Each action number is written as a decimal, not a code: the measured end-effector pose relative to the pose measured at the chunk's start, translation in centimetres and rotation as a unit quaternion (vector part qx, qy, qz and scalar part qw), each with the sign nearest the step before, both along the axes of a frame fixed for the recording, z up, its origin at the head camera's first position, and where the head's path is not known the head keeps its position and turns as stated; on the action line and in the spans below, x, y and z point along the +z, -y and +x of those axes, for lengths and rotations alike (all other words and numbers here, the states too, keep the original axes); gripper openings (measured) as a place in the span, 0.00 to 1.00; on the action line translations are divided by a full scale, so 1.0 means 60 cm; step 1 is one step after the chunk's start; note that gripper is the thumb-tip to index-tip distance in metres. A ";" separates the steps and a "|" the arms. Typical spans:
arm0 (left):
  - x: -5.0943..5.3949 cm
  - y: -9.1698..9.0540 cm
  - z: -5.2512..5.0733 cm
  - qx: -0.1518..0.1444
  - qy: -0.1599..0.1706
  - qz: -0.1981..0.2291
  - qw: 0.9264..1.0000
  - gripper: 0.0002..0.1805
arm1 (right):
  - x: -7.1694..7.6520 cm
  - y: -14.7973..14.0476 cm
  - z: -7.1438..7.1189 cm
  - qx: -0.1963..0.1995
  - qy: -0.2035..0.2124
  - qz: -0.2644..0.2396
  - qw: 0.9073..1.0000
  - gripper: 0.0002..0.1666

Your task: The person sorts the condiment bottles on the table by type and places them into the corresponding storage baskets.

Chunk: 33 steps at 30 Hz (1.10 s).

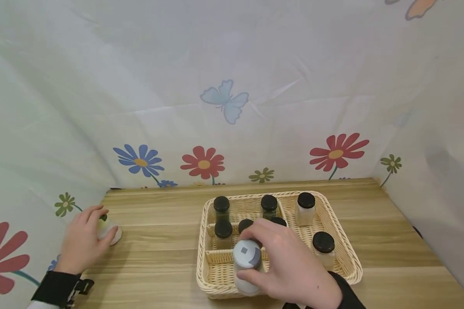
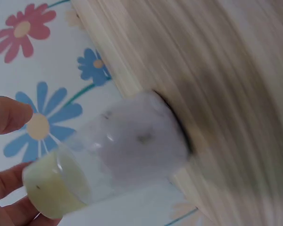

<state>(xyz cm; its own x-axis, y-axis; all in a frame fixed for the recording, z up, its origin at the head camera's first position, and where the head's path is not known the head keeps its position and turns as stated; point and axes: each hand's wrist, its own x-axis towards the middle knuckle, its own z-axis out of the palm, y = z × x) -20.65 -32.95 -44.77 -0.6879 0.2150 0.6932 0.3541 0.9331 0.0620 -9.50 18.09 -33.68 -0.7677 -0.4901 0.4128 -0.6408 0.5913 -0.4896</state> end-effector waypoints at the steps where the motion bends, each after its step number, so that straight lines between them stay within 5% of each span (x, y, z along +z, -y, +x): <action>1: -0.003 0.006 0.000 0.004 0.002 0.007 1.000 0.34 | 0.000 -0.002 -0.001 -0.001 -0.004 0.000 1.000 0.27; 10: -0.024 0.015 -0.001 0.035 0.029 0.070 0.996 0.42 | 0.005 -0.028 -0.013 -0.034 0.011 0.025 0.999 0.29; 19: -0.028 0.017 0.005 0.047 0.054 0.095 0.993 0.39 | -0.018 -0.063 -0.024 -0.057 -0.027 0.026 0.998 0.31; 24: -0.015 0.027 0.006 0.044 0.096 0.091 0.990 0.36 | -0.035 -0.081 -0.028 -0.067 -0.037 0.032 0.997 0.32; 33: 0.012 0.035 -0.005 0.055 0.193 0.096 0.975 0.35 | -0.044 -0.092 -0.032 -0.057 -0.028 0.035 0.997 0.31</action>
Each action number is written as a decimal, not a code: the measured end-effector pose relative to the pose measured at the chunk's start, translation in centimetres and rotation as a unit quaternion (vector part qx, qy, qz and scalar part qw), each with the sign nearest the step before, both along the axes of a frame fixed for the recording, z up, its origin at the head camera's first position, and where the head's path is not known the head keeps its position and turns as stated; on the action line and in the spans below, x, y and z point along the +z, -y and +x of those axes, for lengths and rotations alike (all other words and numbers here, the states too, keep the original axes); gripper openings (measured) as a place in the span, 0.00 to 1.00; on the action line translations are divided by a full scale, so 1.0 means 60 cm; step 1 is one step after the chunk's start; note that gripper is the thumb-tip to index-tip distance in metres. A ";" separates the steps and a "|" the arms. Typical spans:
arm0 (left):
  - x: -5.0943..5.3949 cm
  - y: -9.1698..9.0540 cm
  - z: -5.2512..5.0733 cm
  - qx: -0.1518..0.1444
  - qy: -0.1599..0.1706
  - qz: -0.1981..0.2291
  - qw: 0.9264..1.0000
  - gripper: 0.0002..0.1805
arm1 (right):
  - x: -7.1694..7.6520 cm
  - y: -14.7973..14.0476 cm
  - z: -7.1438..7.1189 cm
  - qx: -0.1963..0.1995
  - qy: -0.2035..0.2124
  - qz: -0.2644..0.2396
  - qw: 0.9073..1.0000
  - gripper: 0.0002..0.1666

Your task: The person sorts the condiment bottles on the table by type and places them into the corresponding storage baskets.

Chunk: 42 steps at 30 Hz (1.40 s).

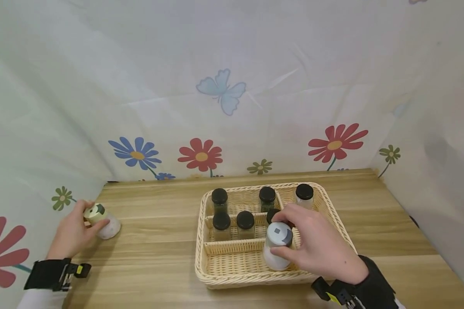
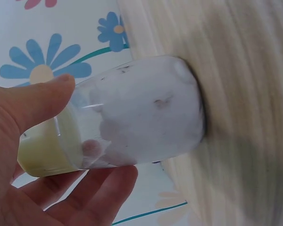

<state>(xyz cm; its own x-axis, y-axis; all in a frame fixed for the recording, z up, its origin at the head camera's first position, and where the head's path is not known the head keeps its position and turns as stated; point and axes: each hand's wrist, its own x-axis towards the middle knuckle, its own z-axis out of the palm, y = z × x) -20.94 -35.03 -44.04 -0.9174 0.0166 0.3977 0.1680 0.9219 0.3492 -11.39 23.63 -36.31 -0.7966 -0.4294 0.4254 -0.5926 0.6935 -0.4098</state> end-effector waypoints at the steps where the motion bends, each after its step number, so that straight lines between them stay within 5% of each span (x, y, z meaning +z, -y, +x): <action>1: 0.002 0.000 0.000 0.002 0.005 0.000 1.000 0.35 | 0.000 -0.001 -0.001 0.003 0.001 0.000 1.000 0.31; 14: 0.013 0.002 -0.004 0.014 0.035 0.004 0.999 0.37 | -0.017 -0.006 -0.012 -0.003 0.042 0.045 0.998 0.30; 42: 0.006 -0.001 -0.005 0.018 0.045 0.007 0.999 0.37 | -0.026 -0.010 -0.022 -0.006 0.114 0.078 0.990 0.28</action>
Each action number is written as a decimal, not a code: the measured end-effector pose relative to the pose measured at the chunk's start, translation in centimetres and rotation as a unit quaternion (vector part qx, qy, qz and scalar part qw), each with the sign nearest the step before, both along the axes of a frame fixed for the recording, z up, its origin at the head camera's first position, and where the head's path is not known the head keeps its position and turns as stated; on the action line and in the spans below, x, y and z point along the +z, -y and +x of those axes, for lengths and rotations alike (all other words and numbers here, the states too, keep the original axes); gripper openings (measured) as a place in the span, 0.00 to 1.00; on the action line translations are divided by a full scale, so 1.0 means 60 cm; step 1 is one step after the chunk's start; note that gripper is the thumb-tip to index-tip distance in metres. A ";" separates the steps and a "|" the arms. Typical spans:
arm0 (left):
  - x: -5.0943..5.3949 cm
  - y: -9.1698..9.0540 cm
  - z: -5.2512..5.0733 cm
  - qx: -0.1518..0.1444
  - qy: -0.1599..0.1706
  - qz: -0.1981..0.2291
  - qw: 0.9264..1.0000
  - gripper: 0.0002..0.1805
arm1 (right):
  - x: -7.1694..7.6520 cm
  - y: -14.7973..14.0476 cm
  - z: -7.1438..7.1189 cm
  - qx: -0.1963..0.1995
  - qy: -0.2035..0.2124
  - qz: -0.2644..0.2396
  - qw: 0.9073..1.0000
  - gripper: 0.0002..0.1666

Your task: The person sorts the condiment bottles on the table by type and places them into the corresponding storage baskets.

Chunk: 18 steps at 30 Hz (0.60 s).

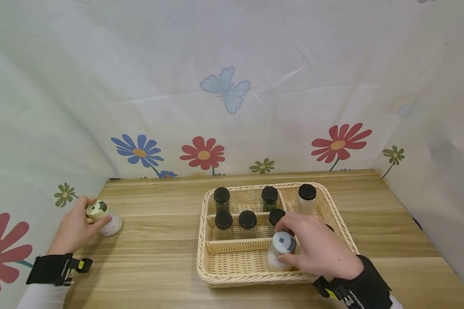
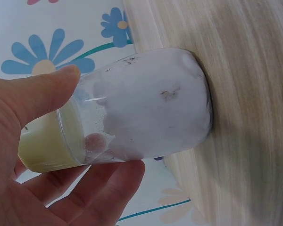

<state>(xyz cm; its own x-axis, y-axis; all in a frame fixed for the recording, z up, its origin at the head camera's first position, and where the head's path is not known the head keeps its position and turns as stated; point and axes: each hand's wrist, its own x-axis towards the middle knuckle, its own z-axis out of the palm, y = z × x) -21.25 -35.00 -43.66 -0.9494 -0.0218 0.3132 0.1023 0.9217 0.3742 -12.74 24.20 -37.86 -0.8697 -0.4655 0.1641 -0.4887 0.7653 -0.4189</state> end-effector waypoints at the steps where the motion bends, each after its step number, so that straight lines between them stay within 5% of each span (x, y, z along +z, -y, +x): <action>1: 0.000 0.000 0.000 0.000 0.000 -0.001 1.000 0.37 | -0.001 0.000 -0.001 0.000 0.003 -0.001 1.000 0.28; 18: 0.000 0.000 0.001 0.014 0.024 0.011 1.000 0.41 | -0.006 -0.003 -0.005 0.007 -0.005 0.009 1.000 0.27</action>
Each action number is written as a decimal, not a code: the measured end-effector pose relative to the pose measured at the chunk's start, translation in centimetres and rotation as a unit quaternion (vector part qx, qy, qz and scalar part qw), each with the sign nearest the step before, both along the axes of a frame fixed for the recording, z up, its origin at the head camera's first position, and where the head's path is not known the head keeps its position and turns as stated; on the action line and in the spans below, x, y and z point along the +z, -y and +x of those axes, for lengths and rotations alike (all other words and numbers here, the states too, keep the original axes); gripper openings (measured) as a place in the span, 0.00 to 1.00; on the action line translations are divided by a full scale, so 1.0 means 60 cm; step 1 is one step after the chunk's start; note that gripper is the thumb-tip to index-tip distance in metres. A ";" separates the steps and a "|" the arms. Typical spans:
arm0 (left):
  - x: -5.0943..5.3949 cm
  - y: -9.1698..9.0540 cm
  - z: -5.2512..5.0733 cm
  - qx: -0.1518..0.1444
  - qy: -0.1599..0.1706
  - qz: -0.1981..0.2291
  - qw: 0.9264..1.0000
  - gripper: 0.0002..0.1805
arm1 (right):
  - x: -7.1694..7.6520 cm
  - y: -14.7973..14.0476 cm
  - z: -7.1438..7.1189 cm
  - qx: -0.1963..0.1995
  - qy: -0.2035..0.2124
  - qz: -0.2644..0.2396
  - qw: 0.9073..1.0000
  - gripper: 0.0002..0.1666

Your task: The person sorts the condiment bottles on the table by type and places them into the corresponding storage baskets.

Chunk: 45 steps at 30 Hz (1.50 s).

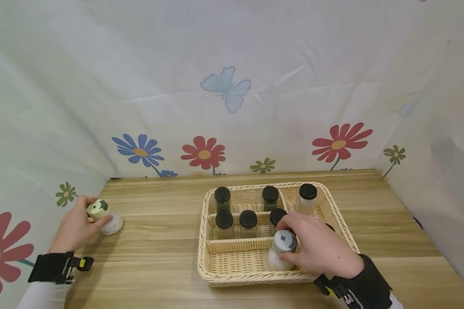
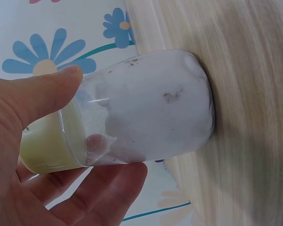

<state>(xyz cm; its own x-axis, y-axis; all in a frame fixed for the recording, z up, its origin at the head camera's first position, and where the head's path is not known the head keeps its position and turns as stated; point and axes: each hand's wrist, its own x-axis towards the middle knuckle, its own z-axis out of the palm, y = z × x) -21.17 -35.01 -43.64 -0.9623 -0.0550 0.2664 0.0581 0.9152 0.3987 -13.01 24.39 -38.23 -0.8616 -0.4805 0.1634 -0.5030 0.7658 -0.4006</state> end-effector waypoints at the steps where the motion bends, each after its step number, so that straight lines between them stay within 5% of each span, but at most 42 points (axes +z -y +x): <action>1: 0.000 0.000 0.000 0.001 0.002 0.001 1.000 0.41 | 0.000 0.000 0.000 0.002 0.000 0.000 1.000 0.27; 21: -0.003 0.001 -0.001 0.002 0.005 0.008 1.000 0.42 | 0.002 -0.005 0.001 0.005 0.008 -0.002 1.000 0.27; 33: -0.013 0.028 -0.004 -0.044 0.065 0.032 0.996 0.45 | 0.001 -0.008 0.000 0.008 0.007 -0.005 1.000 0.29; 45: -0.015 0.032 -0.010 -0.047 0.083 0.052 0.994 0.51 | 0.005 -0.007 0.002 -0.004 0.002 0.007 1.000 0.31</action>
<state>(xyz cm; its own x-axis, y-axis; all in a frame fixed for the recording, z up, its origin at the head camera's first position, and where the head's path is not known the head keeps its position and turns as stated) -21.75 -36.93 -44.52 -0.9948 0.0183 0.1006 0.0666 0.8626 0.5016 -12.91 24.84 -37.95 -0.8664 -0.4754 0.1530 -0.4948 0.7757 -0.3918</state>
